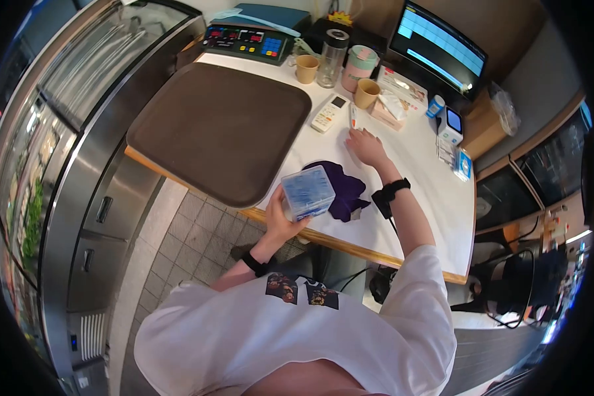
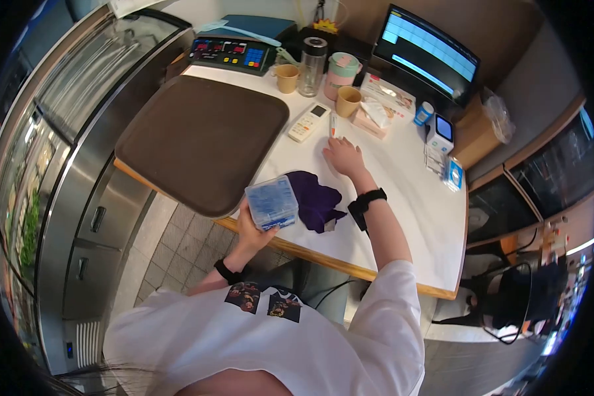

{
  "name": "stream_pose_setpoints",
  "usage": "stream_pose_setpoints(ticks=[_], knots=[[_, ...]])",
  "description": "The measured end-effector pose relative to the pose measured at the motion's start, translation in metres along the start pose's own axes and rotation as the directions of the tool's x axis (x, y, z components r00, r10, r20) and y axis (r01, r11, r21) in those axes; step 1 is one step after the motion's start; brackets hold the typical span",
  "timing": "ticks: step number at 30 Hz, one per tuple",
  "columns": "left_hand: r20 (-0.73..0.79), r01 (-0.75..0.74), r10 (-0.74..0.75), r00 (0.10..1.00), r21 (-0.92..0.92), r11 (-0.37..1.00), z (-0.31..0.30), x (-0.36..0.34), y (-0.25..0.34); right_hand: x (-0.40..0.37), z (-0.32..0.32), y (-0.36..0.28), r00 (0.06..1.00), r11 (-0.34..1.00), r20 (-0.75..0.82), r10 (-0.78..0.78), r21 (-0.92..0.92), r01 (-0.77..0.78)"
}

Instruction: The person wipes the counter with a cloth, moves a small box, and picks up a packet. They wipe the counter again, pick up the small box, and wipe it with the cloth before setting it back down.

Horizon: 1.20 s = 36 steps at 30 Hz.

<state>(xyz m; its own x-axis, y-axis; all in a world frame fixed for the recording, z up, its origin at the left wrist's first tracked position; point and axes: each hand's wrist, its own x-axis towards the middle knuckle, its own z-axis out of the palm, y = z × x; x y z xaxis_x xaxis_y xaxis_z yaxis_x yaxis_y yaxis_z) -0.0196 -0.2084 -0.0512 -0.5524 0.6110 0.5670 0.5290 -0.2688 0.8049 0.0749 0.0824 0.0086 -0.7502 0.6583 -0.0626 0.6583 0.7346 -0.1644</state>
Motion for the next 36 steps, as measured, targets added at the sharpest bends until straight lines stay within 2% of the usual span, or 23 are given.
stream_pose_setpoints(ticks=[3,6,7,8,9,12,14,15,18,19,22,23,26,27,29,30,31,33,34,35,36], knots=[[-0.001,-0.026,0.026,1.000,-0.002,1.000,0.002,0.000,-0.001,-0.023,-0.029,-0.033,0.994,0.999,0.108,0.015,0.038,-0.019],[0.045,-0.023,0.021,0.999,0.036,0.999,-0.001,0.005,0.006,-0.038,-0.041,-0.051,0.999,0.991,0.032,0.025,0.129,-0.029],[0.035,-0.029,0.027,0.999,0.045,0.999,-0.002,0.004,0.004,-0.043,-0.042,-0.054,0.995,0.922,0.039,-0.096,0.380,0.074],[0.026,-0.037,0.035,0.999,0.052,0.998,-0.001,0.003,0.001,-0.050,-0.042,-0.056,0.978,0.780,0.015,-0.210,0.605,0.158],[0.020,-0.045,0.044,0.999,0.056,0.997,0.000,0.003,-0.001,-0.058,-0.043,-0.058,0.951,0.579,-0.035,-0.308,0.786,0.217],[0.010,-0.027,0.027,1.000,0.030,0.999,0.002,0.004,0.000,-0.099,-0.062,-0.087,0.814,0.267,-0.007,-0.581,0.943,0.198],[0.060,-0.036,0.032,0.998,0.065,0.997,-0.001,0.006,0.006,-0.113,-0.062,-0.096,0.833,0.260,0.064,-0.549,0.961,0.097],[0.087,-0.041,0.034,0.996,0.081,0.996,-0.003,0.008,0.009,-0.114,-0.060,-0.091,0.825,0.190,0.063,-0.561,0.980,0.054],[0.125,0.031,-0.026,0.992,-0.032,0.999,-0.007,0.012,0.014,-0.124,-0.057,-0.090,0.795,0.155,-0.065,-0.603,0.968,0.196],[0.104,-0.013,0.016,0.994,-0.033,0.999,-0.004,0.009,0.007,-0.131,-0.061,-0.095,0.833,0.296,-0.044,-0.551,0.923,0.244],[0.186,0.039,-0.036,0.982,-0.010,0.999,-0.004,0.015,0.012,-0.138,-0.055,-0.093,0.910,0.384,-0.007,-0.414,0.905,0.181],[0.245,0.046,-0.043,0.969,-0.009,0.999,-0.006,0.022,0.024,-0.141,-0.059,-0.093,0.922,0.355,-0.033,-0.386,0.917,0.181],[0.201,-0.176,0.145,0.969,0.145,0.974,-0.004,0.031,0.029,-0.147,-0.071,-0.072,0.959,0.400,0.018,-0.282,0.911,0.100],[0.105,-0.102,0.099,0.990,0.024,0.995,0.000,0.032,0.034,-0.143,-0.062,-0.051,0.969,0.501,-0.101,-0.223,0.842,0.203],[0.111,-0.081,0.069,0.991,0.106,0.991,0.003,0.031,0.025,-0.140,-0.066,-0.019,0.978,0.503,-0.204,-0.039,0.842,0.196],[0.110,-0.071,0.055,0.992,0.149,0.986,0.004,0.030,0.020,-0.139,-0.070,-0.003,0.968,0.473,-0.230,0.099,0.867,0.158],[0.098,0.017,-0.029,0.995,0.124,0.992,0.007,0.027,0.020,-0.137,-0.075,0.015,0.953,0.472,-0.225,0.205,0.875,0.105],[0.138,-0.106,0.076,0.987,0.223,0.969,0.006,0.029,0.024,-0.123,-0.066,0.070,0.855,0.540,-0.327,0.402,0.839,0.068],[0.160,-0.168,0.128,0.979,0.270,0.948,0.005,0.030,0.026,-0.117,-0.069,0.085,0.784,0.526,-0.353,0.511,0.849,0.039],[0.159,-0.200,0.159,0.974,0.291,0.936,0.005,0.029,0.027,-0.112,-0.071,0.102,0.701,0.567,-0.388,0.598,0.823,-0.028],[0.141,-0.191,0.157,0.978,0.282,0.940,0.006,0.029,0.026,-0.106,-0.073,0.119,0.671,0.612,-0.443,0.595,0.791,-0.020]])
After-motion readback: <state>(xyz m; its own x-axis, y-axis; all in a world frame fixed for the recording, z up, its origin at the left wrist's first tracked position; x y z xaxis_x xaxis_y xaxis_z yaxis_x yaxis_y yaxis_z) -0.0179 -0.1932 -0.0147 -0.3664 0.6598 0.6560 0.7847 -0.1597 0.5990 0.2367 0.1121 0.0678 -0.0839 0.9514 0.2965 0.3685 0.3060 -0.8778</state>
